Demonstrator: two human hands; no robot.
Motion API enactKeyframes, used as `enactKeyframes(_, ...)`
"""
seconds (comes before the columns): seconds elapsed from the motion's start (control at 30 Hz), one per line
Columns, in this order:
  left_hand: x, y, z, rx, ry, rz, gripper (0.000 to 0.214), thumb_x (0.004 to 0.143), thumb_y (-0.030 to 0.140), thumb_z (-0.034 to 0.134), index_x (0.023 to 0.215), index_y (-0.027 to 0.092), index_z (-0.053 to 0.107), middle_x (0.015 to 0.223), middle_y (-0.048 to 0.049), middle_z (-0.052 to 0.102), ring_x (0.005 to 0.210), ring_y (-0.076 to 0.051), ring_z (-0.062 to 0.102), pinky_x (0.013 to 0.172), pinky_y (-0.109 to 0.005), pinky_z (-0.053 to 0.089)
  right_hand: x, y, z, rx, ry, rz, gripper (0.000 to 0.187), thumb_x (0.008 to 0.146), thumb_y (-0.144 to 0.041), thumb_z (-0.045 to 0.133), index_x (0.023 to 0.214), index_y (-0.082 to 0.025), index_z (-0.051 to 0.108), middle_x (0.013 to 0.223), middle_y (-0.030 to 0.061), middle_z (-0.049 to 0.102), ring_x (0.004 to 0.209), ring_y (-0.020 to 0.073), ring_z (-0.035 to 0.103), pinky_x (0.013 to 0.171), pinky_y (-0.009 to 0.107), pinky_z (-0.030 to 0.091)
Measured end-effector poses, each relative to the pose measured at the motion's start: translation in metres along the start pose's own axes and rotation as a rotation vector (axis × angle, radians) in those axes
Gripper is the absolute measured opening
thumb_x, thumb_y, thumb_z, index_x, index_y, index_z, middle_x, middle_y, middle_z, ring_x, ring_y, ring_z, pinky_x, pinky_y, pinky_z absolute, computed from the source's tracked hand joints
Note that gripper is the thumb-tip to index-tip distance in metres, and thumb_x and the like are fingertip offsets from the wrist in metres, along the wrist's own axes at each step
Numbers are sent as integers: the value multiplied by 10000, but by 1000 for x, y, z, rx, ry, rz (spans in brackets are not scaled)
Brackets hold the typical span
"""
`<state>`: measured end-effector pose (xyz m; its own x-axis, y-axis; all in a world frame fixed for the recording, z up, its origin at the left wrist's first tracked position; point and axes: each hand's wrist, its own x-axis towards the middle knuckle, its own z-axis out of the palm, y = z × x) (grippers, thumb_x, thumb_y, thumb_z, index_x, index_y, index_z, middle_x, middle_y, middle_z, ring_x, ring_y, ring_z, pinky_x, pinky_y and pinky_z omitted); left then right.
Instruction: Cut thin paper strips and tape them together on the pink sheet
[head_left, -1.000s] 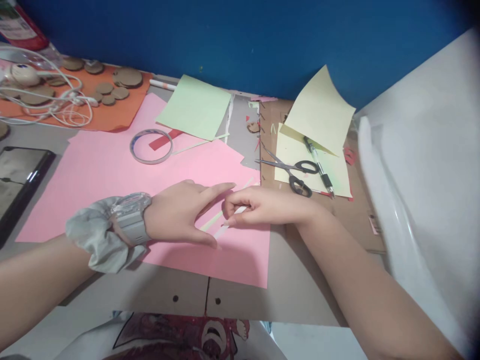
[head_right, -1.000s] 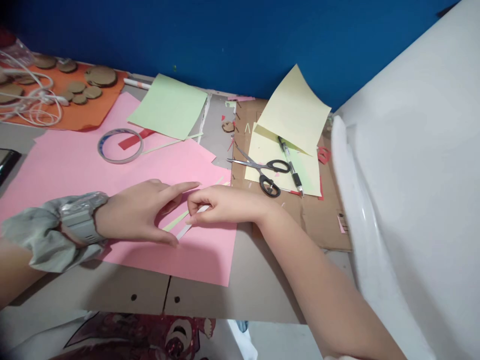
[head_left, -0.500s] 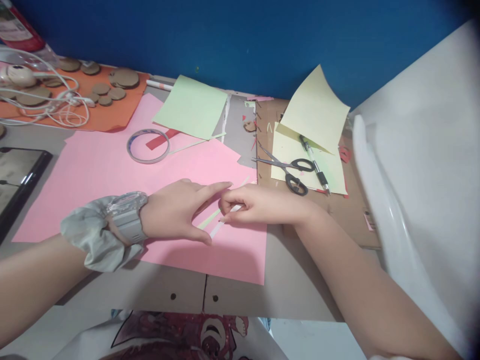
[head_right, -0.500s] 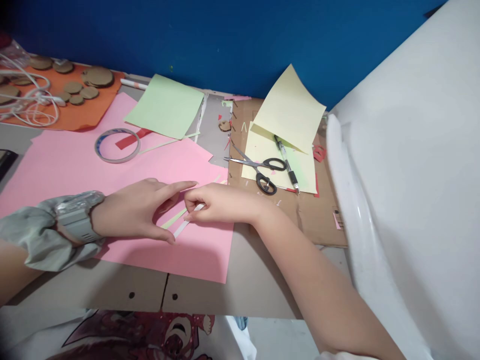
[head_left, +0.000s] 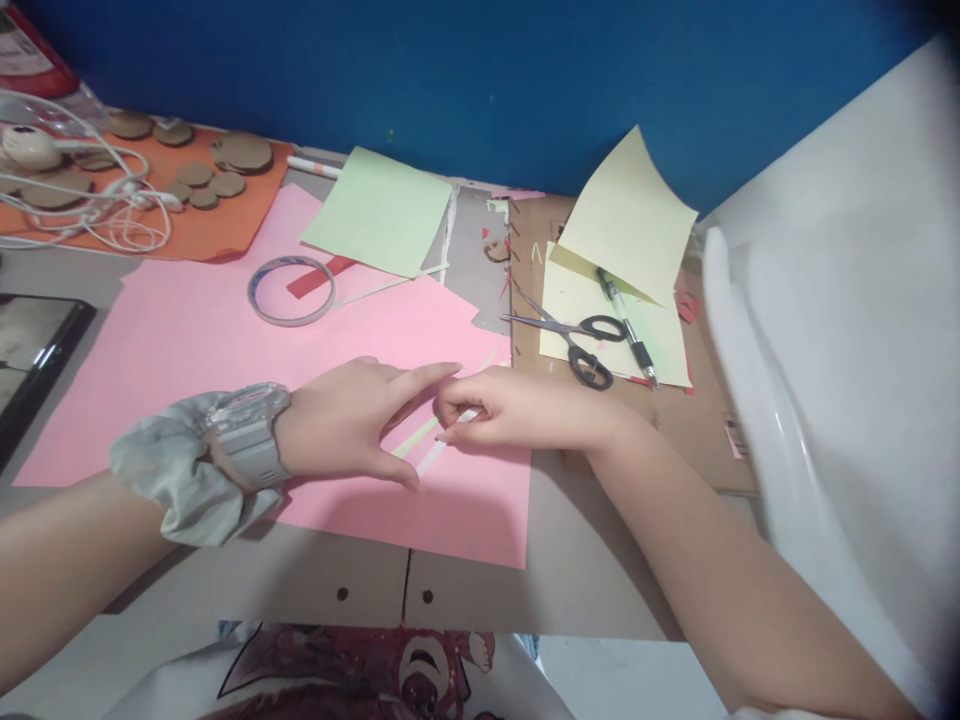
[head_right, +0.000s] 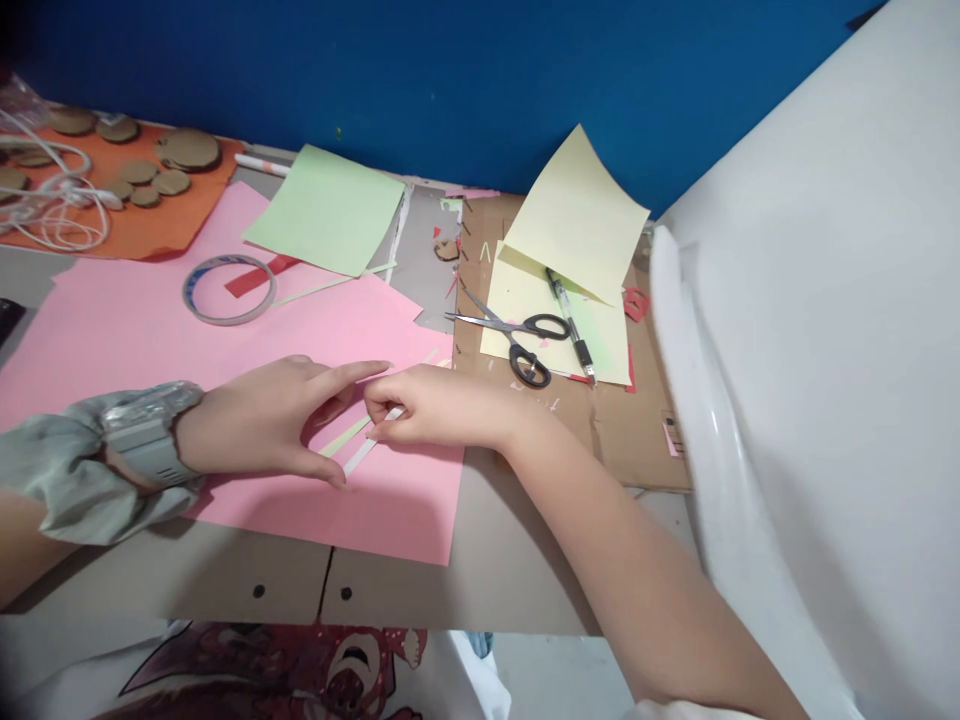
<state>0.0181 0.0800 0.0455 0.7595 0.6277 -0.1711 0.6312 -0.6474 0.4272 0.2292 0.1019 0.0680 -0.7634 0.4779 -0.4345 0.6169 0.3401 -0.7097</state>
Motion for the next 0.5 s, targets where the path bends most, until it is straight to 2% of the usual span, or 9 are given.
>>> enactKeyframes(0.23, 0, 1, -1, -3, 1, -8, 1006, 687, 694, 605, 1427, 148, 196, 793, 7, 581, 734, -201, 558, 701, -281, 338, -1, -4, 3, -52, 22, 33, 152, 809, -289, 500, 691, -200, 467, 634, -52, 491, 531, 84, 396, 482, 236, 245)
enactKeyframes(0.5, 1, 1, -1, 7, 0, -12, 979, 698, 711, 577, 1422, 165, 210, 759, 10, 584, 745, -215, 576, 693, -285, 345, -1, -2, 4, -73, 20, 36, 148, 822, -304, 483, 712, -205, 481, 648, -44, 509, 543, 89, 400, 488, 239, 230)
